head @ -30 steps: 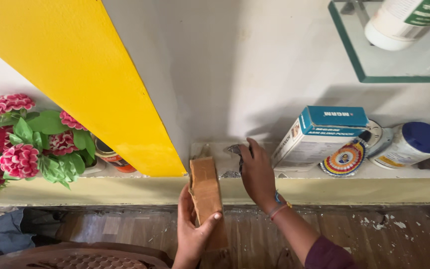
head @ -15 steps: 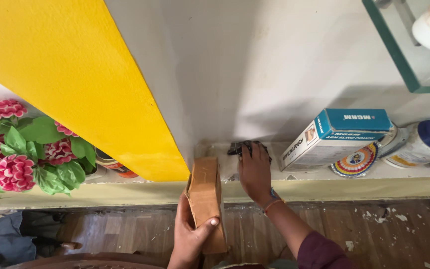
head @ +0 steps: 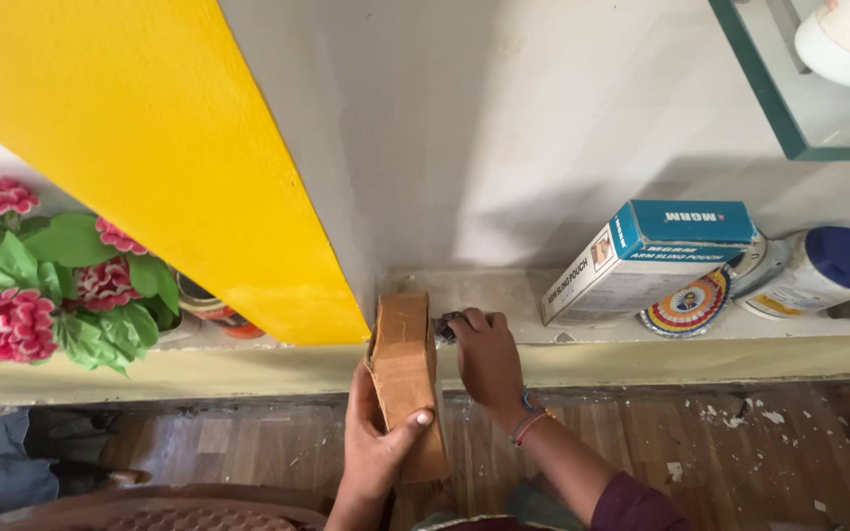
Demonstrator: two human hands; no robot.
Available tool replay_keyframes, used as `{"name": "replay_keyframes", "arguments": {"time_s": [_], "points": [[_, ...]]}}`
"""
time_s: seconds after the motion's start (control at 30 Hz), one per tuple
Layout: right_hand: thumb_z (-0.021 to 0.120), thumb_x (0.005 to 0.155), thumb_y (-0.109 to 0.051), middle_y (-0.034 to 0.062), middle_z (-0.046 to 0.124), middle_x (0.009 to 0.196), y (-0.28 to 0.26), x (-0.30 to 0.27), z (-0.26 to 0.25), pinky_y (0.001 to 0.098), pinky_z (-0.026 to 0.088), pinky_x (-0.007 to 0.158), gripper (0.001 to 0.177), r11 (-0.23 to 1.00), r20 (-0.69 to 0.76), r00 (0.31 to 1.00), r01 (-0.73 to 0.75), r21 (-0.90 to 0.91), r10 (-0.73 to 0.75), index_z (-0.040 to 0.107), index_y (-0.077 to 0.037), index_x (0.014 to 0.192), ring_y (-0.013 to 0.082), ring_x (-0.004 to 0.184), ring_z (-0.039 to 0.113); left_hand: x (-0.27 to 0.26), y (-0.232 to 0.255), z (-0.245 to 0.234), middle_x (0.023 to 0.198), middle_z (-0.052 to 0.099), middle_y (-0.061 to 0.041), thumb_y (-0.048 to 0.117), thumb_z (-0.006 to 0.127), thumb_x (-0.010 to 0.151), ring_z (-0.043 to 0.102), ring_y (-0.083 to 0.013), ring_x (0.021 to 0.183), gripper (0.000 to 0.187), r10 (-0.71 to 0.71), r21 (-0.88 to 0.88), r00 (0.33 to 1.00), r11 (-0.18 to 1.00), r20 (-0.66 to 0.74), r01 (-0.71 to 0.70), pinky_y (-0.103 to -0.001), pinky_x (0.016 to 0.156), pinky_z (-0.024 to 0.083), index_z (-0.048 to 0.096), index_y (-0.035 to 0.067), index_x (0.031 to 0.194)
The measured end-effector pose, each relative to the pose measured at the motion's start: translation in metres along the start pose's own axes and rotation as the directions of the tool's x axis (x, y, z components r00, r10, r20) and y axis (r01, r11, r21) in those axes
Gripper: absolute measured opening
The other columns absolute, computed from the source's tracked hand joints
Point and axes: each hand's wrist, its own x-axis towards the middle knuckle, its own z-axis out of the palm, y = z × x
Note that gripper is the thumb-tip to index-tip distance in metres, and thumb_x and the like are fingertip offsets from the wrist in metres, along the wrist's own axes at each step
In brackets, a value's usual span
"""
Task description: The person wipes several items on a glass shelf using a dark cloth. They clean a black hat, a decorative rosette, a box labeled 'ARM SLING POUCH', a small cardboard box, and a small figurine, then place each item back on the shelf.
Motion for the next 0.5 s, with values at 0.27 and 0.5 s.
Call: {"name": "replay_keyframes", "arguments": {"time_s": [0.27, 0.5], "points": [[0.059, 0.071, 0.007, 0.0127, 0.061, 0.125, -0.016, -0.020, -0.010, 0.0473, 0.046, 0.090, 0.050, 0.983, 0.055, 0.985, 0.160, 0.090, -0.165, 0.066, -0.002, 0.119, 0.0388, 0.105, 0.054, -0.012, 0.007, 0.006, 0.129, 0.062, -0.013, 0.010, 0.082, 0.075, 0.062, -0.0212, 0.115, 0.086, -0.007, -0.036, 0.999, 0.999, -0.036, 0.006, -0.037, 0.097, 0.052, 0.038, 0.002, 0.149], [0.064, 0.075, 0.002, 0.0096, 0.061, 0.124, 0.014, -0.054, -0.004, 0.0444, 0.048, 0.097, 0.042, 0.980, 0.137, 0.972, 0.185, 0.066, -0.193, 0.066, -0.002, 0.117, 0.0364, 0.114, 0.055, -0.016, 0.007, 0.010, 0.125, 0.063, -0.014, 0.009, 0.082, 0.075, 0.063, -0.0215, 0.110, 0.085, -0.064, -0.028, 0.996, 0.998, -0.068, 0.062, -0.037, 0.093, 0.054, 0.039, 0.002, 0.148]]}}
